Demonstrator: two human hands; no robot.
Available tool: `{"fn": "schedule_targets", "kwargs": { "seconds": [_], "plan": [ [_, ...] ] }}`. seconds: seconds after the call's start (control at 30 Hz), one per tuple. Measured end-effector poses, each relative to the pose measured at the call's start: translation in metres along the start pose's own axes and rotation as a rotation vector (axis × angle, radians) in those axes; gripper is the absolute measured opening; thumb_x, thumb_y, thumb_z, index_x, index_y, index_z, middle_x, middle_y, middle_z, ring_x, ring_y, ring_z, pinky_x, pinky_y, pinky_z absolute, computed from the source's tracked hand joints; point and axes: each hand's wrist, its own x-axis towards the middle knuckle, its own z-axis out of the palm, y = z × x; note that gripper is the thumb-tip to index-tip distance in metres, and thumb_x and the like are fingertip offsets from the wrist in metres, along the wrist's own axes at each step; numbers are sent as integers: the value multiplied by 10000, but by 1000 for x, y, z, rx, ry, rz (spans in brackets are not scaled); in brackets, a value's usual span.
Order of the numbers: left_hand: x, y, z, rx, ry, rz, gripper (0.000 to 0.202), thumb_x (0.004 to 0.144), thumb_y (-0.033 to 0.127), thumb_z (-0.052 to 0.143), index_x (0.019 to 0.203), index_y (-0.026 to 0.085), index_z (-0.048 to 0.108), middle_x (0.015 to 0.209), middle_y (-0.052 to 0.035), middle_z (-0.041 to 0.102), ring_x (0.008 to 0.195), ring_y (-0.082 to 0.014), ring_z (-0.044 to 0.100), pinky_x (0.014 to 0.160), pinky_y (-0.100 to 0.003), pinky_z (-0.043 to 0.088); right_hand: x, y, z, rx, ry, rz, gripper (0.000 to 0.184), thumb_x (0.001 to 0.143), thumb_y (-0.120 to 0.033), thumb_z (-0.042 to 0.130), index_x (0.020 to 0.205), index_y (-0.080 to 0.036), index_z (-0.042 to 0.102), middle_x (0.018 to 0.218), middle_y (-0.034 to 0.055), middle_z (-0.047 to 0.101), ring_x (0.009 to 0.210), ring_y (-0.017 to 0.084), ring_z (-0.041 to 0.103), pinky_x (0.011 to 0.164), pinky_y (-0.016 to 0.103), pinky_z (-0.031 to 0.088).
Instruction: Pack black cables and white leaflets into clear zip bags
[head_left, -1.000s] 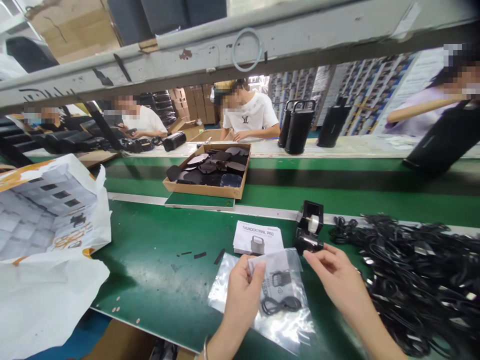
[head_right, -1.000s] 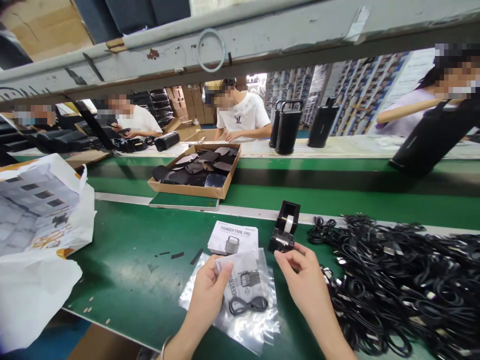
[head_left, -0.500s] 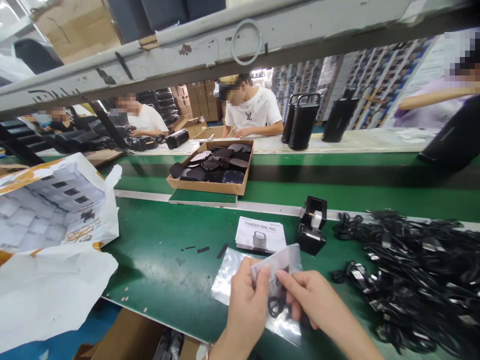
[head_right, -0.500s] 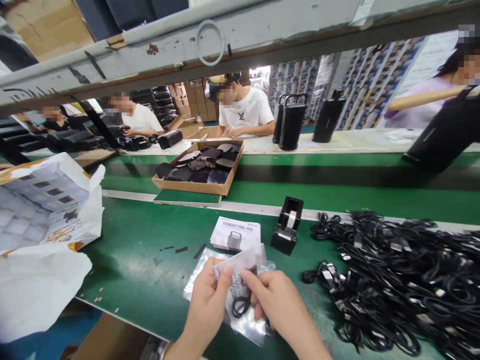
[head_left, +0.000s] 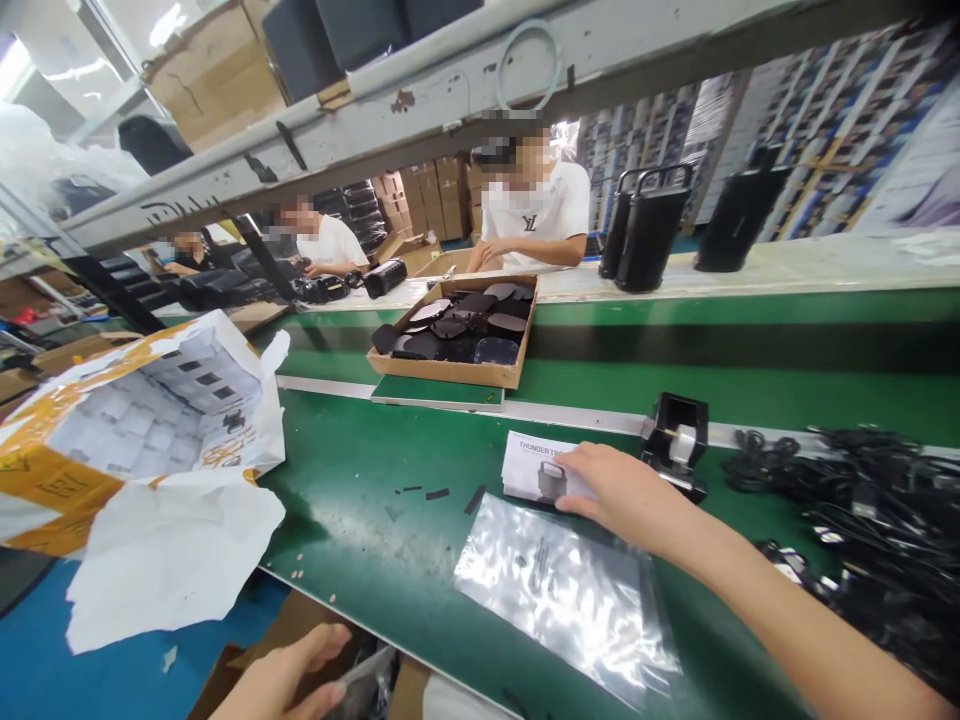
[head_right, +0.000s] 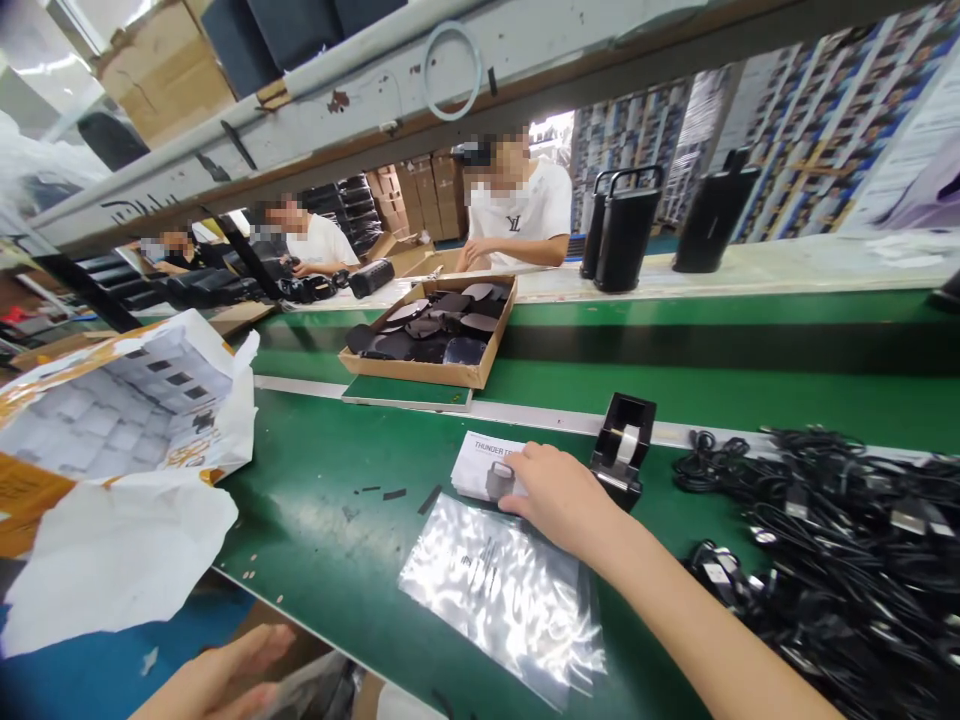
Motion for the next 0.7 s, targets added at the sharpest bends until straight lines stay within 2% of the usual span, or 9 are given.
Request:
{"fn": "schedule_targets", "kwargs": {
  "seconds": [0.03,0.1,0.17,0.27,0.37,0.43,0.5,0.6,0.7],
  "plan": [
    [0,-1,1,-20,-63,-3,290,671,430,701,955,370,689,996,59,731,1003,-292,637,908,-414,470,3,-1,-1,-22,-9,11,219,834,-287,612,997,-151,667,917,106,674,818,250,641,674,325,481],
    [2,12,6,-87,-141,34,283,772,432,622,1023,310,663,1012,11,723,1016,-266,632,915,-385,474,6,-5,-1,-79,-23,22,192,861,-279,568,921,-140,686,871,116,667,775,261,641,650,348,476],
    [8,39,16,-153,-178,108,272,824,432,574,998,237,650,974,-34,719,978,-244,644,886,-346,491,7,-9,1,-134,-36,8,175,868,-262,562,879,-142,689,863,107,664,780,258,637,671,373,475],
    [29,89,38,-220,-204,234,280,837,424,560,980,194,632,949,-59,714,913,-223,658,830,-314,514,7,-10,4,-192,-55,-19,185,897,-281,537,850,-154,663,860,51,662,770,193,628,705,369,485],
    [59,133,64,-171,-134,332,344,890,396,447,1078,161,613,1064,-104,696,889,-225,672,797,-331,529,6,-11,6,-223,-52,-18,210,915,-324,517,863,-159,636,879,20,657,778,153,620,718,350,498],
    [75,156,78,-101,-18,399,392,903,350,406,1188,141,576,1255,-131,605,1109,-253,589,946,-365,453,5,-13,7,-247,-38,-7,216,914,-334,520,869,-157,633,884,23,658,788,155,623,727,353,503],
    [83,173,89,-78,11,443,417,900,325,412,1268,168,529,1350,-102,530,1243,-256,481,1039,-379,360,2,-17,9,-270,-15,6,203,908,-326,533,881,-152,635,886,27,661,793,159,627,740,364,504],
    [81,190,99,-26,31,476,416,901,299,405,1296,218,507,1304,-68,577,1224,-261,501,1021,-384,373,-1,-21,14,-272,43,15,181,897,-305,552,926,-149,640,894,33,665,801,169,631,746,371,499],
    [78,199,106,-26,127,490,434,867,274,476,1297,217,488,1232,-77,624,1150,-256,559,958,-365,421,-2,-22,19,-225,123,11,161,868,-274,587,913,-144,670,860,76,677,805,220,644,724,375,490]
  ]
}}
